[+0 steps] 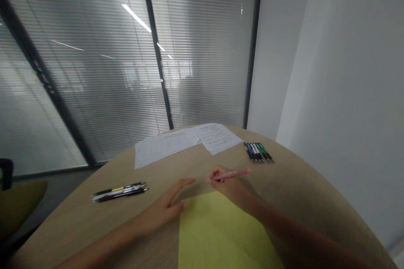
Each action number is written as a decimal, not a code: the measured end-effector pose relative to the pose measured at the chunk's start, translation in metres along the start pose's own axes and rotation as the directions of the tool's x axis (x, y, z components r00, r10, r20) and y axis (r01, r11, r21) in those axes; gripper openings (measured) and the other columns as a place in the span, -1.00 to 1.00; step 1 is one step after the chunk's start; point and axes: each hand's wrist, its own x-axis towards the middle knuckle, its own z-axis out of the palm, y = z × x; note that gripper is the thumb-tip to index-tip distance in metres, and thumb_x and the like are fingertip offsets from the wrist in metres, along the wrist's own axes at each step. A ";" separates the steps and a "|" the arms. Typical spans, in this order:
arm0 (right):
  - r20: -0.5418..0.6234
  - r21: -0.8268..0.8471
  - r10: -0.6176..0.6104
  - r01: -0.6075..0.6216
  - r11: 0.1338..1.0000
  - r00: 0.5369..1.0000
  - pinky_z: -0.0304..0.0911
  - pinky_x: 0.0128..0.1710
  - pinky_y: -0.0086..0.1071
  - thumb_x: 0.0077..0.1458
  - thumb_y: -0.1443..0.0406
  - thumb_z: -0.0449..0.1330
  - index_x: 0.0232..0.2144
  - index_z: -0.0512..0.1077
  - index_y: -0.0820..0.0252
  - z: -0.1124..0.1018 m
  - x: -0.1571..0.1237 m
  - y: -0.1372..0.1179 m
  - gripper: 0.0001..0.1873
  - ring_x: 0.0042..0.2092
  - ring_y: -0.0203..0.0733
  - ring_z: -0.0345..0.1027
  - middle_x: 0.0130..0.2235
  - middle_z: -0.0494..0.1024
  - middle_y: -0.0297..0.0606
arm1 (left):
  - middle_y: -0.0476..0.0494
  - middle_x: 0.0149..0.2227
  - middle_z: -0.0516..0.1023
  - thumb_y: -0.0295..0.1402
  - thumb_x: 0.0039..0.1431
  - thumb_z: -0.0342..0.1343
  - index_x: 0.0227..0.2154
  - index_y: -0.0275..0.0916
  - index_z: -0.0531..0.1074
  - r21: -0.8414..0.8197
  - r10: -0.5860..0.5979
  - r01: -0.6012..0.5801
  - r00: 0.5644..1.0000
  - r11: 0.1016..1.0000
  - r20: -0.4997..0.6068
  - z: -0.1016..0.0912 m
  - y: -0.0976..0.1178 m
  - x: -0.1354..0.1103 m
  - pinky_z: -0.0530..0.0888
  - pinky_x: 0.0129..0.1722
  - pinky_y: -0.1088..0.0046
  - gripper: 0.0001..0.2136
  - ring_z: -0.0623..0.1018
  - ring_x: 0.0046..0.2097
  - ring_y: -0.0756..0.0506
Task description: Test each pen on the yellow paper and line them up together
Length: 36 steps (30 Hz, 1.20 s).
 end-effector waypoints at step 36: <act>-0.109 -0.099 0.082 -0.093 0.991 0.991 0.05 -0.56 -0.50 -0.14 0.35 0.00 -0.71 0.09 0.15 0.035 -0.004 0.023 -0.81 -0.55 -0.36 0.17 -0.65 0.27 -0.44 | -0.32 0.19 -0.07 -0.19 0.09 -0.01 0.11 -0.20 -0.02 0.582 0.208 -0.450 0.876 0.677 0.434 0.036 -0.004 -0.039 0.07 0.08 0.15 -0.45 0.01 0.17 -0.27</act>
